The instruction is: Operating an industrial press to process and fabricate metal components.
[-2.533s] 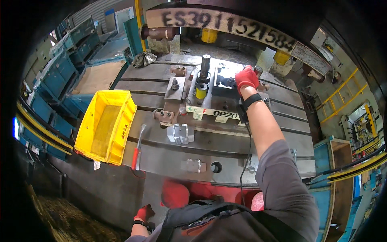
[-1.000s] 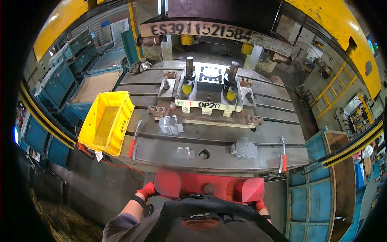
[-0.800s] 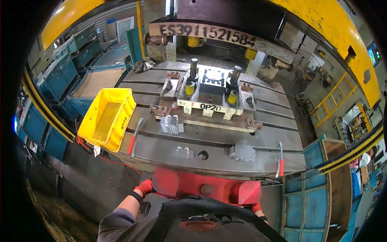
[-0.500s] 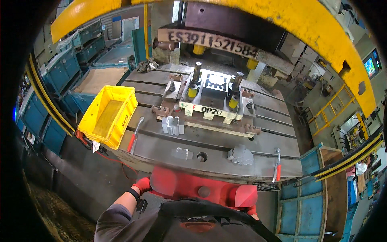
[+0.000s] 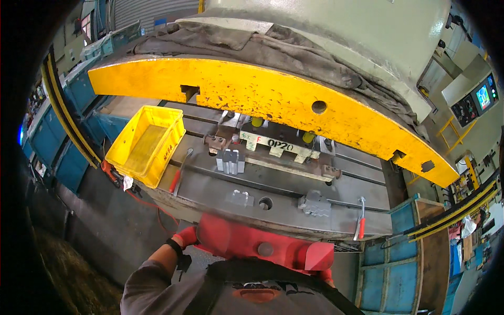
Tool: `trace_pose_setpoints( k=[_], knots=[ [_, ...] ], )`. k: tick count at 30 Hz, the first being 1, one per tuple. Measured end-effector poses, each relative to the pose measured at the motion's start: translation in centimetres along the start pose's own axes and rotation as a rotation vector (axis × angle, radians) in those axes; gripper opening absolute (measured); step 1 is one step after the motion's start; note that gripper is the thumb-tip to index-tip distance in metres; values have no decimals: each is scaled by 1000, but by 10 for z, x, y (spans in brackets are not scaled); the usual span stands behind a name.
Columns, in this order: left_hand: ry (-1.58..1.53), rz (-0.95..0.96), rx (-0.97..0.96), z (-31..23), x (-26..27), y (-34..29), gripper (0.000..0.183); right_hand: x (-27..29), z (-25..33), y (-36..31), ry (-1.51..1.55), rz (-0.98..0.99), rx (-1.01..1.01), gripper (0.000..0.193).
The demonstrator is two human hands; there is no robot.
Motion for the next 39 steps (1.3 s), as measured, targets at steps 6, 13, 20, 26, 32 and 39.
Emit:
trace_pose_setpoints(
  k=[6,13,20,26,32,39],
  knots=[
    [169,-37,54,12,8,-1,41,10,4,-2,-148,43,58,53],
    [246,-99,86,-151,155,-43,49,125,186,-89,-692,-627,54,45],
    [-157,-228,-547,-358,218,22,26,38,308,-17,174,-315,503,54],
    [66,-441,-627,-466,252,126,36,-18,328,-6,-218,-473,449,68],
    [366,-693,-265,-482,291,239,65,-25,328,-2,-186,-448,503,65],
    [513,-658,-176,-487,296,299,50,-24,325,-6,-169,-472,484,65]
  ],
)
Point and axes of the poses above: each hand's wrist, its own y-axis towards the middle knuckle, its own x-axis out of the back of the hand, z = x × y, the point moved 9 cm from there along y, towards the middle knuckle, and after that the axes turned 1 degree about y, right-handed, at the moved point
